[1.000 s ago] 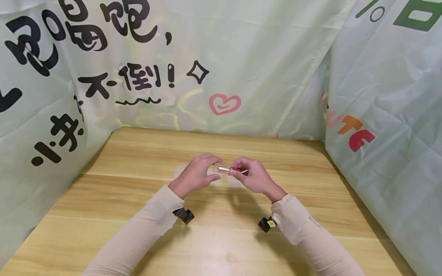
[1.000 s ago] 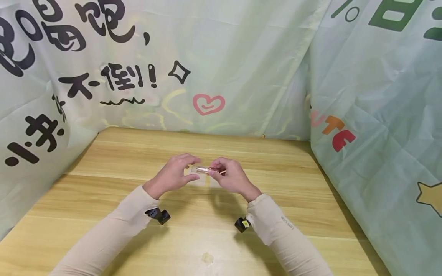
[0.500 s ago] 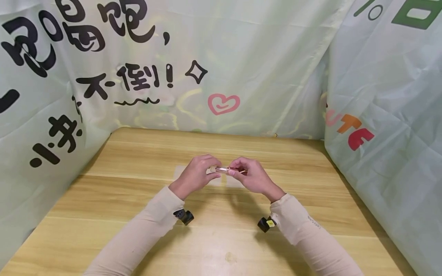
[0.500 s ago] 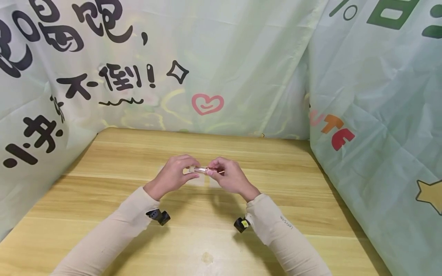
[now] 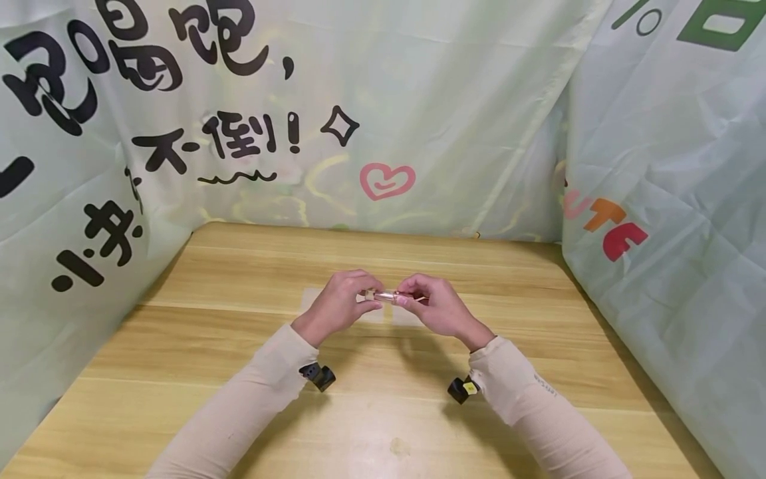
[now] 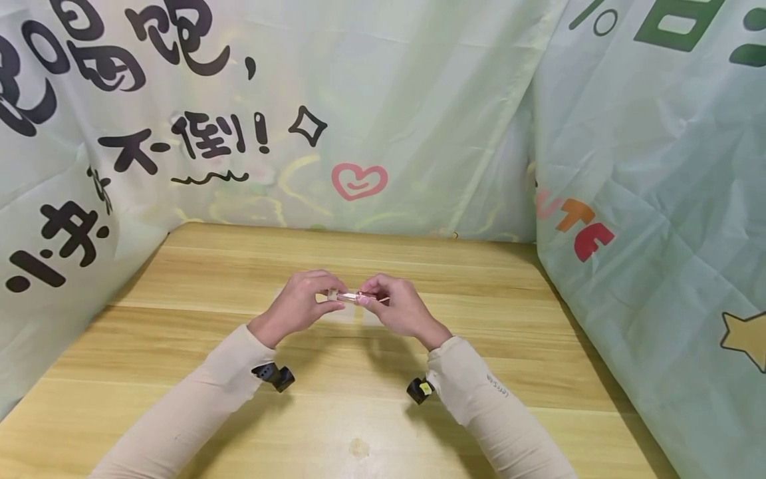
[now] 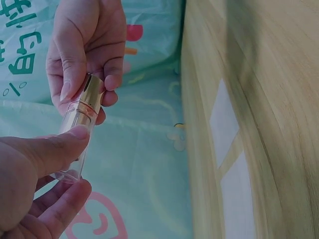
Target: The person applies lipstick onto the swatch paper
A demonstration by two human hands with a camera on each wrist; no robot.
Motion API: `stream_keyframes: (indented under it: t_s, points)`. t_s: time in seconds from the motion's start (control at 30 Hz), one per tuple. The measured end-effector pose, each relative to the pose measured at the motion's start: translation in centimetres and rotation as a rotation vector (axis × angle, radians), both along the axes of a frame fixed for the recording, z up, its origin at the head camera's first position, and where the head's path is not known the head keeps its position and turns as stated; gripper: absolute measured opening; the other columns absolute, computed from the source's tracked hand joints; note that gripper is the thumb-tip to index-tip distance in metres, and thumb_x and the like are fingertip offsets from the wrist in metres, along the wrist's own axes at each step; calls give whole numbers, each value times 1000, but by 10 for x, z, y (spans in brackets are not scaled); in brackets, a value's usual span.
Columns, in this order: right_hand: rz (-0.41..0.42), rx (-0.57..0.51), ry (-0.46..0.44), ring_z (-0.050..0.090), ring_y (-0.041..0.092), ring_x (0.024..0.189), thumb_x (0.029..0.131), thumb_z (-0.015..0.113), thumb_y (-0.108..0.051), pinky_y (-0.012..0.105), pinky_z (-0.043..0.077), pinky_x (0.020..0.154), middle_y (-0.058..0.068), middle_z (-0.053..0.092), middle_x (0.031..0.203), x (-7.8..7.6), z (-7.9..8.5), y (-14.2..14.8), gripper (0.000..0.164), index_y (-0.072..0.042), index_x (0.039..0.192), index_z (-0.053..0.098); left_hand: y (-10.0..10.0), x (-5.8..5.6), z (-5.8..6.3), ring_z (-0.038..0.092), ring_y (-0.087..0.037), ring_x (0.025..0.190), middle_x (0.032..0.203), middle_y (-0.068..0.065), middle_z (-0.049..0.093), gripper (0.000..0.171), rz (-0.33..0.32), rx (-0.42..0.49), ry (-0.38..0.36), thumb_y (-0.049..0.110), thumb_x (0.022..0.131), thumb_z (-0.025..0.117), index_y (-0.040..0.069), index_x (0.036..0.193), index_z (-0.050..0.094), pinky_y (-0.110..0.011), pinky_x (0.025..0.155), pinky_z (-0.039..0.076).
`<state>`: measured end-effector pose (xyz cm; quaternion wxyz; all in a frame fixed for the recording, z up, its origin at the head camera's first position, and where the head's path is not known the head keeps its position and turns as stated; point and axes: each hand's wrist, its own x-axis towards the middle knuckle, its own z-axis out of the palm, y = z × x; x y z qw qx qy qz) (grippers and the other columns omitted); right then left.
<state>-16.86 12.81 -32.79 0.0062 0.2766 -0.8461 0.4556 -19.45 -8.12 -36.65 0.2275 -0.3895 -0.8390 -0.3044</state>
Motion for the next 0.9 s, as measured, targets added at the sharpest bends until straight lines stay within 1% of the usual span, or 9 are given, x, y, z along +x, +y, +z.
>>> stream_keyframes:
  t_s: [0.2, 0.33, 0.43, 0.47, 0.67, 0.8, 0.9]
  points:
    - [7, 5, -11, 64, 27, 81, 90, 63, 6, 42, 55, 74, 16, 67, 89, 0, -1, 1, 7, 8, 97, 64, 0, 0, -1, 61, -13, 74, 90, -3, 70, 21, -10, -11, -14, 6, 74, 84, 7, 92, 72, -22, 66, 53]
    - [10, 3, -18, 64, 29, 81, 90, 63, 5, 43, 55, 74, 17, 67, 90, -12, -17, 5, 7, 8, 97, 65, 0, 0, -1, 61, -13, 74, 90, -3, 70, 20, -14, -25, -26, 8, 76, 83, 6, 93, 72, -21, 66, 53]
    - [10, -3, -25, 64, 27, 81, 91, 64, 2, 42, 55, 74, 14, 68, 90, -22, -31, 9, 8, 5, 98, 65, 0, 1, 0, 61, -13, 73, 90, -3, 69, 20, -8, -35, -38, 10, 76, 82, 7, 93, 72, -21, 66, 53]
    - [10, -6, -26, 64, 25, 81, 91, 65, 1, 41, 55, 74, 13, 68, 91, -23, -33, 9, 9, 4, 99, 66, -1, 1, 0, 61, -12, 73, 90, -3, 69, 20, -7, -38, -42, 9, 76, 82, 7, 94, 72, -21, 66, 53]
    - [17, -17, -25, 64, 17, 80, 92, 66, -4, 33, 55, 73, 7, 68, 90, -26, -36, 12, 8, -1, 99, 67, -1, 1, 1, 61, -12, 73, 90, -2, 69, 21, -13, -45, -53, 7, 75, 83, 8, 93, 72, -21, 66, 53]
    - [30, -19, -28, 63, 16, 79, 92, 66, -4, 33, 56, 73, 6, 68, 89, -26, -36, 13, 7, -1, 98, 67, -1, 1, 2, 60, -12, 73, 90, -2, 69, 20, -22, -54, -61, 7, 76, 83, 8, 93, 72, -22, 65, 53]
    - [20, -11, -24, 62, 16, 78, 92, 65, -3, 33, 55, 71, 6, 67, 88, -27, -36, 16, 6, -1, 97, 67, -4, 2, 3, 59, -13, 72, 90, -3, 69, 22, -2, -64, -66, 6, 76, 82, 7, 95, 72, -23, 65, 52]
